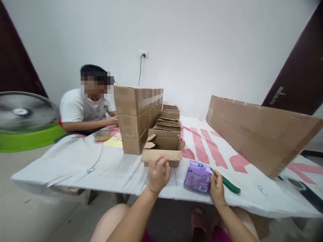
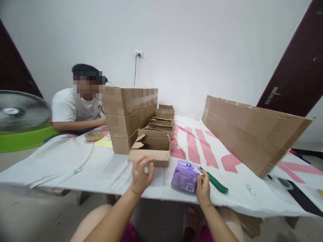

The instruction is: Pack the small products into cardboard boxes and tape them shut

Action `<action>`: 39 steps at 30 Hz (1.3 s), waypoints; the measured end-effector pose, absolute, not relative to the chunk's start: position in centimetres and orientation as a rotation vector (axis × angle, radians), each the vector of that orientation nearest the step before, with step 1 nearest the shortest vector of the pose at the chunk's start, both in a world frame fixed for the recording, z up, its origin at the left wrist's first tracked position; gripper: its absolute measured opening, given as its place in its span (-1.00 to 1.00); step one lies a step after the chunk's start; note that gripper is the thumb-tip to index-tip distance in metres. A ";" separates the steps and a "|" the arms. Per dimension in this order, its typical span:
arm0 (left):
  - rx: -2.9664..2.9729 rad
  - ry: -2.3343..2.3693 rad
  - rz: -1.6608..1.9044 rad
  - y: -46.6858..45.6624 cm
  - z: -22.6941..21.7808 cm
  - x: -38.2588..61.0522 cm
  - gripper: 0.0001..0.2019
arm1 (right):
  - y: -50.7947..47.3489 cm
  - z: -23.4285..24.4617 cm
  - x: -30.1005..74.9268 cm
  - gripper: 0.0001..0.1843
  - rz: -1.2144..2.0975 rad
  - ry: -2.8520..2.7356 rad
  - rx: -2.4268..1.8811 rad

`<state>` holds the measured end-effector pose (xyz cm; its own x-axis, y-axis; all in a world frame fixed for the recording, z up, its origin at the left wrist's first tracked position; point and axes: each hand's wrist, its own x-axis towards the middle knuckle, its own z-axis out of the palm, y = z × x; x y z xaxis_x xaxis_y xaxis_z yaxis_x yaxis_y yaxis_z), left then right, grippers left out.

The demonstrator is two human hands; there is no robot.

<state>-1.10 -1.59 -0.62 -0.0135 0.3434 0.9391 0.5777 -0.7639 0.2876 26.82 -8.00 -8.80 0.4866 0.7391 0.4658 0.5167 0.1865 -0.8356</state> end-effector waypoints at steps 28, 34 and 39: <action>-2.956 -1.859 -1.337 0.0 -6.4 8.9 -0.54 | -6.8 -9.8 26.9 -0.20 0.306 -1.268 -1.518; -2.949 -1.772 -1.806 1.4 -7.7 10.3 -0.47 | -6.7 -9.3 26.9 -0.19 0.463 -1.210 -1.524; -3.149 -1.418 -2.345 3.5 -8.6 10.9 -0.22 | -4.1 -6.9 27.1 -0.19 0.520 -1.240 -1.440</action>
